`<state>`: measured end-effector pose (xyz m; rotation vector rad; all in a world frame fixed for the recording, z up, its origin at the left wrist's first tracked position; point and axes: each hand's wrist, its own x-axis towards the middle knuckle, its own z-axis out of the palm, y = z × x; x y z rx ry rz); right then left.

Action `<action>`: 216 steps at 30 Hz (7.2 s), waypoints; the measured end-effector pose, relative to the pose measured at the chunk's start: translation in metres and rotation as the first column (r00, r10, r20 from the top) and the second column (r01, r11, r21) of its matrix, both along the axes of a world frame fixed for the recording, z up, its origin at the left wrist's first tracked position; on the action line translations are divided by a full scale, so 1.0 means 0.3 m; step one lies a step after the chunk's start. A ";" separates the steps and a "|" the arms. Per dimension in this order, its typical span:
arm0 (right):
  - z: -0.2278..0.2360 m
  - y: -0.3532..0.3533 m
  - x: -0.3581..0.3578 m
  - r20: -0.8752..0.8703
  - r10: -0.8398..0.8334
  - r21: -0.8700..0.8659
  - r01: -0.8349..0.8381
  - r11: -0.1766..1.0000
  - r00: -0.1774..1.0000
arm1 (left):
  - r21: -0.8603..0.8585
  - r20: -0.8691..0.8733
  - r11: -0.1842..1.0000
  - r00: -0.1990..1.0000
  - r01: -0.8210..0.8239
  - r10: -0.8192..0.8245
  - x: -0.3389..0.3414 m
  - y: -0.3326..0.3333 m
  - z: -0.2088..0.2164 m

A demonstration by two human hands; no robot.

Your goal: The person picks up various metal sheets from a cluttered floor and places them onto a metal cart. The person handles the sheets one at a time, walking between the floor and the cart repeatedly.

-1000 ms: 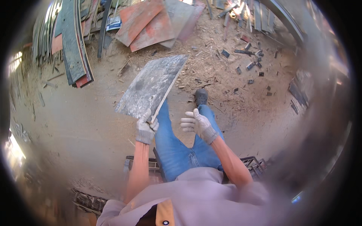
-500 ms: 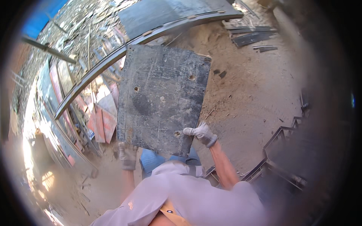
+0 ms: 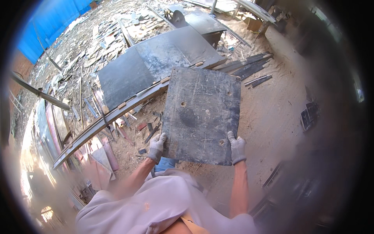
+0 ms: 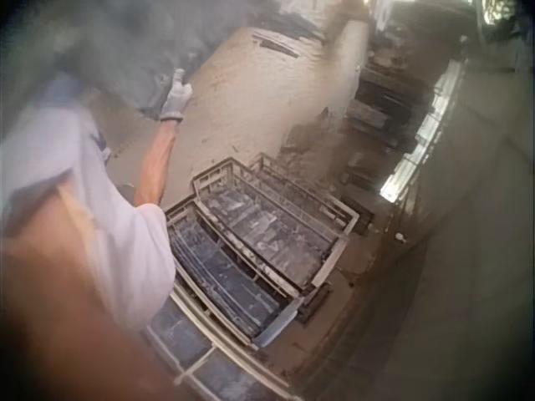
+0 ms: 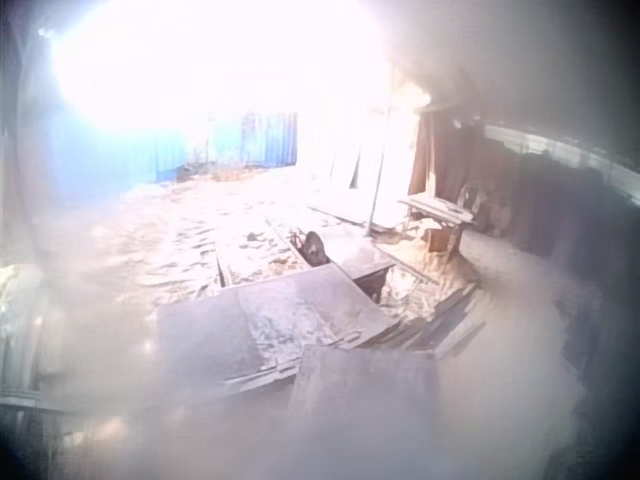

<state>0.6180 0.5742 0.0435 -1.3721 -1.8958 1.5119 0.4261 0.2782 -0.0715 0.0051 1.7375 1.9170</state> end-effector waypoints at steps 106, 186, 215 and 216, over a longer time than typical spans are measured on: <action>-0.285 0.048 -0.281 0.888 0.429 0.325 -0.887 -0.327 0.167 | -0.569 -0.814 0.525 0.347 -0.633 -0.465 0.195 0.297 -0.111; 0.142 0.723 0.094 0.517 0.344 0.757 -0.606 0.243 0.784 | -0.643 -0.765 0.551 0.418 -0.532 -0.490 0.451 0.330 0.146; -0.056 1.298 -0.606 -0.015 0.717 0.410 -0.650 0.640 0.697 | -0.797 -0.601 0.433 0.629 -0.421 -0.494 1.390 0.391 -0.113; -0.056 1.358 -0.515 -0.218 0.686 0.168 -0.666 0.727 0.694 | -0.802 -0.591 0.448 0.634 -0.394 -0.500 1.374 0.375 -0.109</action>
